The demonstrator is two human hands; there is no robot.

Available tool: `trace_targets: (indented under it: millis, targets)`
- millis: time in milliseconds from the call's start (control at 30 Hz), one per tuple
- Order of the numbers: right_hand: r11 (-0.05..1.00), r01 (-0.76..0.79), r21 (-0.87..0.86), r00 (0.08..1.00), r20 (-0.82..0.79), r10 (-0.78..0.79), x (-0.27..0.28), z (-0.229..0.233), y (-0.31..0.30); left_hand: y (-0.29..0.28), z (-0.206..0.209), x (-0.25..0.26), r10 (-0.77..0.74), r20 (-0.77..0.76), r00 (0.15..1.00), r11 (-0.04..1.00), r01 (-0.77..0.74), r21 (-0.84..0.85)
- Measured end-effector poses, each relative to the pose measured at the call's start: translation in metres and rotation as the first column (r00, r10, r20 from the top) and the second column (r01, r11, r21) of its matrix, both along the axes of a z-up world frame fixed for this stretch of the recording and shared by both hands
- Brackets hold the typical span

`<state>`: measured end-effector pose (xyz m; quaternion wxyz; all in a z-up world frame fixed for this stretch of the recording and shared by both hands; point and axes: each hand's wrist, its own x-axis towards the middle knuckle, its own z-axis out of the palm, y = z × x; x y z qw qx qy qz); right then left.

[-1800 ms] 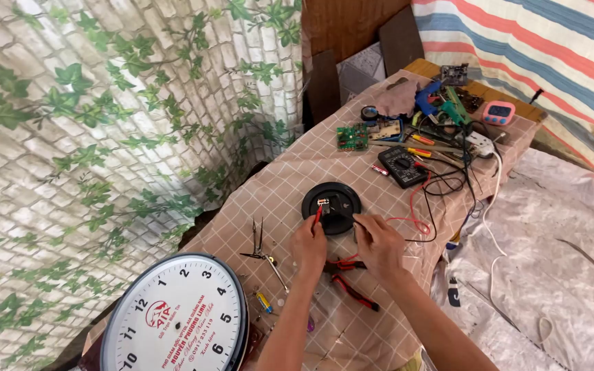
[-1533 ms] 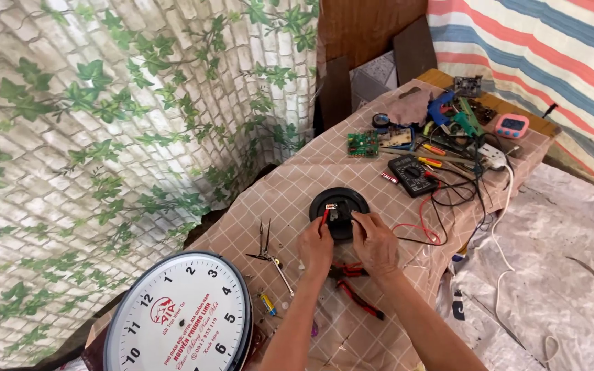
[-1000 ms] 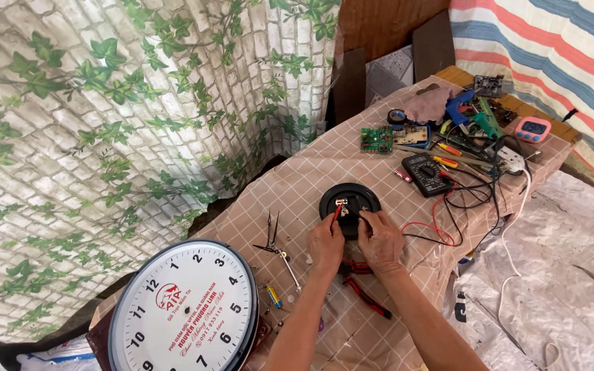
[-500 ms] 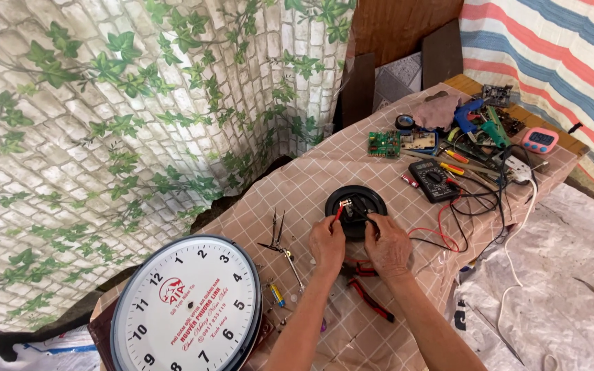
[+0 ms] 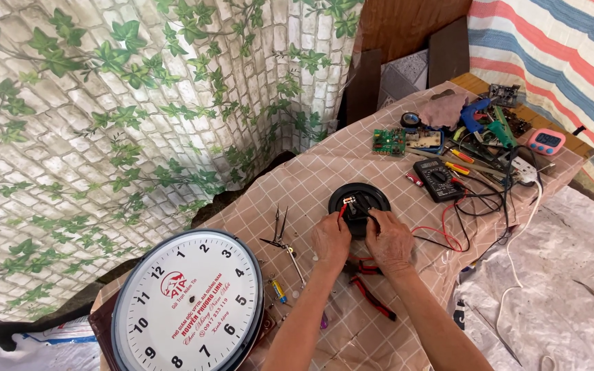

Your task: The person uses a multimeter to test connections on a black circular electronic component. They then use a soldering iron to apply heat to the component's terminals.

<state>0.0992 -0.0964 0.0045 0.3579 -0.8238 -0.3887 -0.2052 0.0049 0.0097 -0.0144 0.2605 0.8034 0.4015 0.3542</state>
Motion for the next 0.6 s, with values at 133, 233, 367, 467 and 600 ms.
trace_targets:
  millis: [133,233,367,467,600]
  targets:
    - [0.999,0.004,-0.035,1.0,-0.025,-0.005,0.001,-0.006,0.002,0.003,-0.001,0.004,0.017,-0.071,0.997,0.996,-0.011,0.086]
    - [0.999,-0.025,-0.041,0.999,-0.033,0.024,0.003,-0.011,0.004,0.006,-0.002,0.008,0.003,-0.068,0.998,0.995,0.004,0.099]
    - [0.998,-0.014,-0.065,1.0,-0.016,0.013,0.002,-0.006,0.006,0.014,-0.017,0.016,-0.019,-0.158,0.987,1.0,0.023,0.021]
    - [0.997,-0.034,-0.076,0.999,-0.007,0.033,-0.001,0.003,0.005,0.013,-0.018,0.022,-0.001,-0.305,0.952,0.999,-0.016,-0.051]
    - [0.997,-0.042,-0.063,0.999,-0.019,0.041,-0.001,0.004,0.006,0.01,-0.011,0.023,-0.017,-0.347,0.938,0.992,-0.027,-0.12]
